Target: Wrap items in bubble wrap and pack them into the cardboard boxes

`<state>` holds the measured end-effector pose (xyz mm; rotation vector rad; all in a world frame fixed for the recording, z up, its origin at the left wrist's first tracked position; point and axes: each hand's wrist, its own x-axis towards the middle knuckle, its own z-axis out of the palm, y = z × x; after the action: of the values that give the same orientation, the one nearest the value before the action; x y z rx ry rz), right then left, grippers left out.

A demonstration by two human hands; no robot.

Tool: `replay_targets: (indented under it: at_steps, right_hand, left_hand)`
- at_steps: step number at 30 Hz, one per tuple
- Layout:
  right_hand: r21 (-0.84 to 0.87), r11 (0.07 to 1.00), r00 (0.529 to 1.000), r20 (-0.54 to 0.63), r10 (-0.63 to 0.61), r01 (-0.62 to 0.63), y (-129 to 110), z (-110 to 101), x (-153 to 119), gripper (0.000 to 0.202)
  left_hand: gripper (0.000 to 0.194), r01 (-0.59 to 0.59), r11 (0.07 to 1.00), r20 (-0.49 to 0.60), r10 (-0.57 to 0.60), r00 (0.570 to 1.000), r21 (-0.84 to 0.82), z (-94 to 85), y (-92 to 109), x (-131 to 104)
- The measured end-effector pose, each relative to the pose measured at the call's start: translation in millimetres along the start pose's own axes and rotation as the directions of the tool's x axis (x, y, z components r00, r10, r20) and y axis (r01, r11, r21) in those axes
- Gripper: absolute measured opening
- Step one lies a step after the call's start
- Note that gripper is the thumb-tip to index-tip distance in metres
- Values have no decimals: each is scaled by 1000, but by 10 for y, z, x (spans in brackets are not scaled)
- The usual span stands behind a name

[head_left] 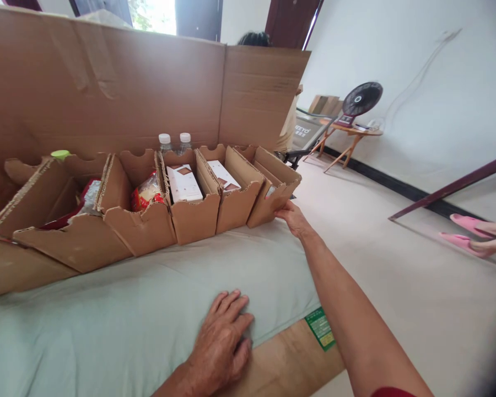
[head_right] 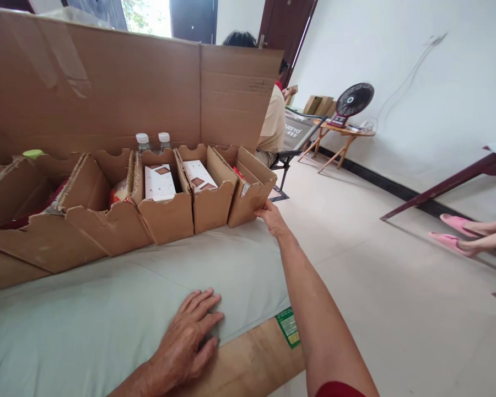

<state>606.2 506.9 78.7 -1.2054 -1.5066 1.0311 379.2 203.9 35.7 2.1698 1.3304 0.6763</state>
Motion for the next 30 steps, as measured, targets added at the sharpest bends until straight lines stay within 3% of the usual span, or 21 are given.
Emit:
replay_targets:
  at_steps: [6, 8, 10, 11, 13, 16, 20, 22, 24, 27, 30]
  right_hand:
    - [-187, 982, 985, -157, -66, 36, -187, 3, -286, 30]
    - [-251, 967, 954, -272, -123, 53, -343, 9, -457, 25]
    - [-306, 945, 926, -314, -212, 112, -571, 109, -608, 27]
    - [-342, 925, 924, -273, -268, 167, -703, 202, -658, 30]
    - [-442, 845, 926, -76, -370, 301, -971, 446, -676, 42]
    - [-618, 678, 914, 206, -349, 398, -1266, 797, -525, 52]
    - [-707, 592, 920, 244, -307, 386, -1360, 933, -404, 15]
    - [-704, 592, 916, 237, -323, 391, -1355, 869, -531, 13]
    - [-678, 619, 915, 234, -328, 395, -1378, 760, -792, 15]
    - [-622, 683, 923, 229, -310, 384, -1473, 543, -1353, 16]
    - [-622, 706, 940, 229, -251, 340, -1519, 206, -1993, 17]
  left_hand:
    - [47, 14, 1000, 0, -14, 1000, -17, 1, 8, 4]
    - [46, 10, 1000, 4, -10, 1000, -28, 5, -2, 4]
    - [46, -1, 999, 10, 1, 1000, -35, 8, -15, 4]
    - [46, -5, 999, 13, 5, 1000, -36, 7, -22, 5]
    - [47, -4, 999, 15, 4, 1000, -32, 2, -29, 6]
    - [47, 2, 1000, 11, -1, 1000, -25, -5, -28, 7]
    - [43, -32, 998, -12, 31, 999, -49, 47, -63, 5]
    - [42, -19, 994, -87, 10, 996, -103, 94, -107, 12]
    - [48, 44, 980, -254, -94, 963, -196, 123, -150, 30]
    - [62, 90, 942, -517, -256, 817, -324, 81, -179, 68]
    - [70, 59, 932, -635, -288, 717, -357, -60, -149, 89]
